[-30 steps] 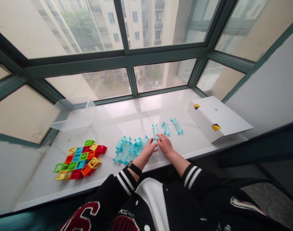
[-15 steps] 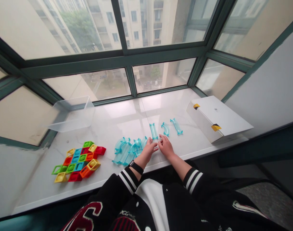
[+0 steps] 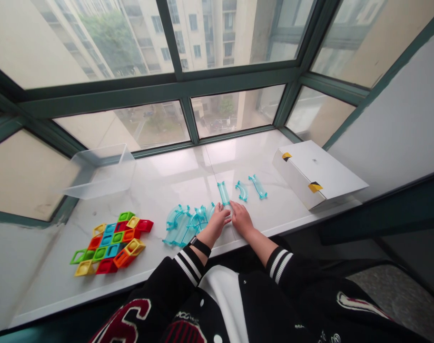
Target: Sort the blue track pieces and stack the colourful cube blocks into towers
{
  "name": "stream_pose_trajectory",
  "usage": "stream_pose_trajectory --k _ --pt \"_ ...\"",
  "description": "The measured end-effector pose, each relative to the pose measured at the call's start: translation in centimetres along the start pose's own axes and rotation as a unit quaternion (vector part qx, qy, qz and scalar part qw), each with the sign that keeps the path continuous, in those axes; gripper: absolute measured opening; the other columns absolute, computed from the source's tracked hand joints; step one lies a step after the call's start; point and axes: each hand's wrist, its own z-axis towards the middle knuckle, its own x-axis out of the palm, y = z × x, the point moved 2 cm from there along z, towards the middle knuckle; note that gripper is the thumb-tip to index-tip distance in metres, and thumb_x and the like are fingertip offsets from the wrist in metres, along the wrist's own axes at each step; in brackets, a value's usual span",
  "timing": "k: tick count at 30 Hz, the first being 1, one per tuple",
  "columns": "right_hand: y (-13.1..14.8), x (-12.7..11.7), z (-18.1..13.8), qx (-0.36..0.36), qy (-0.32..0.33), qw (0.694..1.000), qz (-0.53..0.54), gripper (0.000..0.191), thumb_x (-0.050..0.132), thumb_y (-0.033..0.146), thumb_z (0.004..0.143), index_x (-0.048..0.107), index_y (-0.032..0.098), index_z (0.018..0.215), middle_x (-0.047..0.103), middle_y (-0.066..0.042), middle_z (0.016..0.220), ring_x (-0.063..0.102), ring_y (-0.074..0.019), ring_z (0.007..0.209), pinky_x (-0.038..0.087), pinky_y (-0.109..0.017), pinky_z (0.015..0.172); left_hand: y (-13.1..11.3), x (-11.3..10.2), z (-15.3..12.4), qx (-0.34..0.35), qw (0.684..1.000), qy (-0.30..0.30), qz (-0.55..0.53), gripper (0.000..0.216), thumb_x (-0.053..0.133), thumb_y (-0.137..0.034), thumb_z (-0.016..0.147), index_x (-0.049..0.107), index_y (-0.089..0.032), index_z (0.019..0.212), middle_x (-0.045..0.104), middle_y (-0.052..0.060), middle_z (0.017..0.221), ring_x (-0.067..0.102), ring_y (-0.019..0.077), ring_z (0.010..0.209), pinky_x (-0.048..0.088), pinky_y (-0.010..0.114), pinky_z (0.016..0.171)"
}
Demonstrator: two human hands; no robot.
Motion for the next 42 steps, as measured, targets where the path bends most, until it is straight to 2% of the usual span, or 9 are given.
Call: stream_pose_trajectory --k 7,20,36,42 --pt "0.2 0.1 0.1 0.005 0.007 1.0 -0.02 0.069 0.044 0.002 0.086 0.055 0.013 0.153 0.063 -0.015 0.149 0.059 -0.0283 0.134 0.046 -0.047 0.117 0.2 0.0 0.6 0.009 1.0 -0.012 0.003 0.1 0.079 -0.024 0.08 0.025 -0.031 0.164 0.009 0.014 0.18 0.054 0.0325 0.14 0.06 0.03 0.084" --pt "0.5 0.0 0.1 0.009 0.025 0.999 -0.035 0.072 0.043 0.001 0.085 0.052 0.01 0.156 0.061 -0.016 0.152 0.057 -0.0286 0.133 0.044 -0.045 0.117 0.8 -0.1 1.1 0.003 1.0 -0.013 0.011 0.104 0.077 -0.023 0.077 0.024 -0.03 0.166 0.014 0.014 0.179 0.057 0.0316 0.136 0.061 0.029 0.08" --pt "0.7 -0.2 0.1 0.027 0.017 0.999 -0.018 0.068 0.045 0.006 0.089 0.05 0.01 0.157 0.062 -0.017 0.151 0.057 -0.0295 0.136 0.045 -0.047 0.118 1.5 -0.5 1.5 0.018 0.998 -0.033 0.045 0.096 0.079 -0.025 0.079 0.031 -0.033 0.161 0.019 0.012 0.178 0.042 0.0304 0.152 0.057 0.026 0.088" --pt "1.1 -0.5 0.1 0.016 0.014 1.0 -0.014 0.068 0.046 0.005 0.087 0.053 0.013 0.155 0.063 -0.016 0.15 0.058 -0.0296 0.135 0.045 -0.05 0.118 1.5 -0.6 1.6 0.018 0.998 -0.025 0.053 0.098 0.078 -0.025 0.079 0.028 -0.034 0.164 0.023 0.012 0.177 0.048 0.0295 0.148 0.057 0.026 0.086"
